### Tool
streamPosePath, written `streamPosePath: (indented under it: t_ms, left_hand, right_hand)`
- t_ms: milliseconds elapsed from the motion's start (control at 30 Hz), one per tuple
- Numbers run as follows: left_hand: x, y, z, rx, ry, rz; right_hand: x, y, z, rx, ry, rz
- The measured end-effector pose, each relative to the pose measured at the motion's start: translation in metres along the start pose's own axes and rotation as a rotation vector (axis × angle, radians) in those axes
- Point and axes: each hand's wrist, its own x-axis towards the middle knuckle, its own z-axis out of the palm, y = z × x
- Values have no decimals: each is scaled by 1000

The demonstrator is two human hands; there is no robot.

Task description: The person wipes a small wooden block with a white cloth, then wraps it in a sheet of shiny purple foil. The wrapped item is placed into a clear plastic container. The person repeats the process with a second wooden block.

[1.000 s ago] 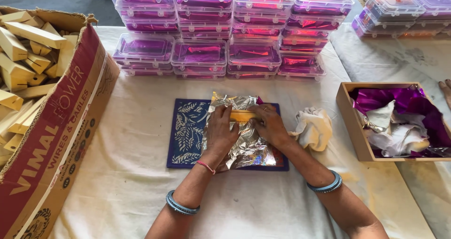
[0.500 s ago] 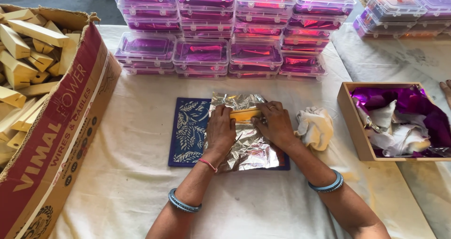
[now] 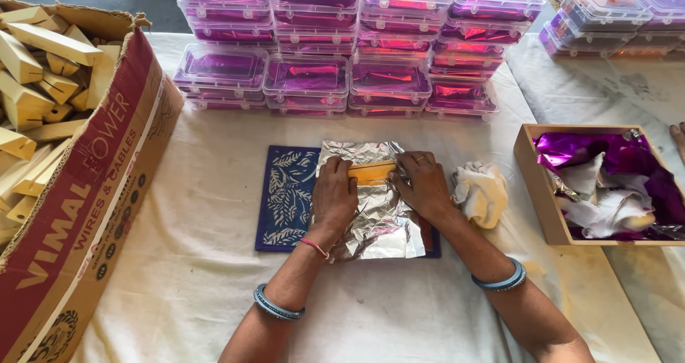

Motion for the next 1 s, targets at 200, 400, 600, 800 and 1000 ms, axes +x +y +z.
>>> streamPosePath:
  t_ms: [200, 400, 600, 800, 1000]
  left_hand:
    - [2, -2, -2, -5, -22, 13]
    - [4, -5, -3, 50, -86, 71]
    - [5, -8, -1, 76, -113, 92]
    - [5, -10, 0, 84, -111, 109]
    - [5, -13, 3, 88, -100, 122]
  right_hand:
    - [1, -2, 1, 8, 9, -19]
    - [0, -2, -1, 22, -19, -19]
    - [1, -5, -4, 20, -47, -7]
    - [1, -1, -1, -2, -71, -4]
    - [1, -5, -6, -6, -71, -11]
